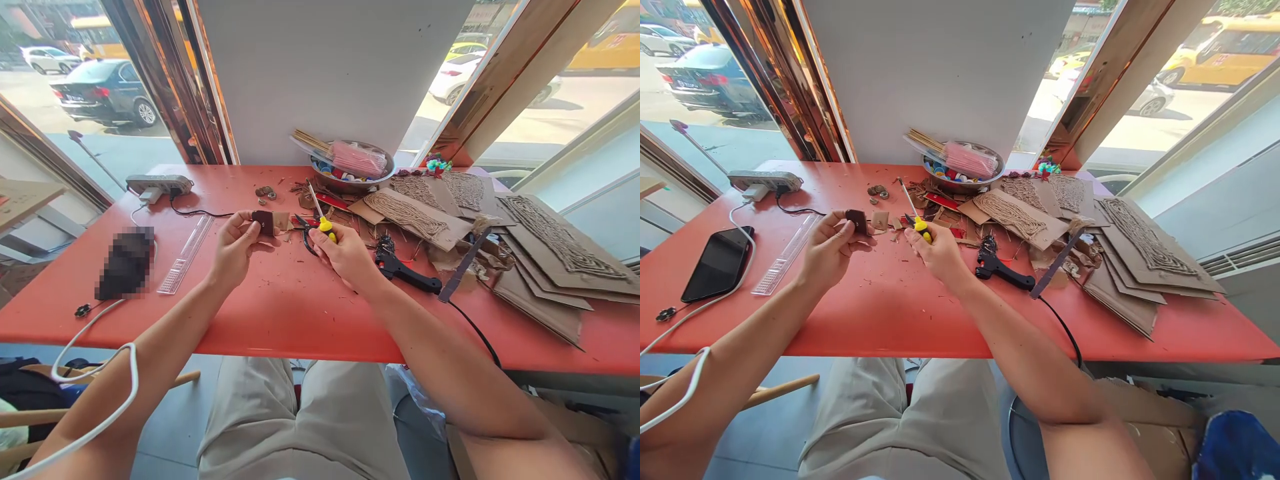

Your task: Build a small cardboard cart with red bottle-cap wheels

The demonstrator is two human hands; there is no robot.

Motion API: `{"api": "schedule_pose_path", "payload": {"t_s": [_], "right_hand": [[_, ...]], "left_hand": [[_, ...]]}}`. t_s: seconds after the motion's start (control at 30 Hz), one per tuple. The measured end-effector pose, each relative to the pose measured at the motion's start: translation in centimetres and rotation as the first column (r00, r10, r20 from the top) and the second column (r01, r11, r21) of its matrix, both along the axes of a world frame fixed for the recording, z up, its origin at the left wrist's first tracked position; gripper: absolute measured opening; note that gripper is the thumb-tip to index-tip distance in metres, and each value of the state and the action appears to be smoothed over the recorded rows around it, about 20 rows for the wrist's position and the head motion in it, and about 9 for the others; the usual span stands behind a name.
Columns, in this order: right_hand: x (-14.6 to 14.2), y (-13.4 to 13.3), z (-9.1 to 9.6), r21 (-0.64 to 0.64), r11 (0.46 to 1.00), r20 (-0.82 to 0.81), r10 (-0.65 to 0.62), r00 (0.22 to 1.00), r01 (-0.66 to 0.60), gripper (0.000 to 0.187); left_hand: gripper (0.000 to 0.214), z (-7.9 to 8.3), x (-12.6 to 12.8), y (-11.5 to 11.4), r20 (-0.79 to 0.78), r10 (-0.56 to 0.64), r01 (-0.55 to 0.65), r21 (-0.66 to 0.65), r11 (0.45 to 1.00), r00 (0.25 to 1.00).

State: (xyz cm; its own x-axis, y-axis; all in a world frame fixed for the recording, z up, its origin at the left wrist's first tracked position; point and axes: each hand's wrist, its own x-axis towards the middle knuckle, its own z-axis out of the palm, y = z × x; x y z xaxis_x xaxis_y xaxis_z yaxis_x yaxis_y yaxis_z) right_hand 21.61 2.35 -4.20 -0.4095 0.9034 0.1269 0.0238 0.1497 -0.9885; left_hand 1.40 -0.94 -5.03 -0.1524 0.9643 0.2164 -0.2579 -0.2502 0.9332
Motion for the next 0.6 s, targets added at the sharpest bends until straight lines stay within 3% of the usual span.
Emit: {"api": "schedule_pose_path", "payload": {"t_s": [0.13, 0.27, 0.33, 0.4, 0.5, 0.6], "right_hand": [[-0.4, 0.0, -0.3, -0.144, 0.971, -0.101, 0.178, 0.979, -0.191, 0.054], [-0.8, -0.4, -0.1, -0.174, 0.933, -0.170, 0.286, 0.943, -0.315, 0.049], [-0.8, -0.6, 0.0, -0.154, 0.939, -0.158, 0.285, 0.945, -0.309, 0.047], [-0.8, -0.7, 0.1, -0.114, 0.959, -0.118, 0.246, 0.962, -0.259, 0.046], [-0.7, -0.7, 0.1, -0.007, 0.996, -0.047, 0.087, 0.995, -0.088, 0.042], [-0.7, -0.7, -0.1, 0.093, 0.995, 0.016, -0.037, 0.999, 0.035, 0.035]], "left_hand": [[0.038, 0.9, 0.5, -0.7, 0.146, -0.210, 0.225, -0.091, 0.970, 0.967], [0.031, -0.1, 0.0, -0.1, 0.194, -0.301, 0.331, -0.150, 0.931, 0.934], [0.030, -0.9, -0.3, 0.4, 0.126, -0.287, 0.305, -0.173, 0.936, 0.950], [0.033, -1.5, -0.5, 0.7, -0.002, -0.194, 0.191, -0.160, 0.969, 0.981], [0.043, -2.0, -0.6, 0.6, -0.199, 0.027, -0.025, 0.014, 1.000, 0.980], [0.048, -2.0, -0.1, -0.1, -0.320, 0.082, -0.024, 0.181, 0.983, 0.944]]}}
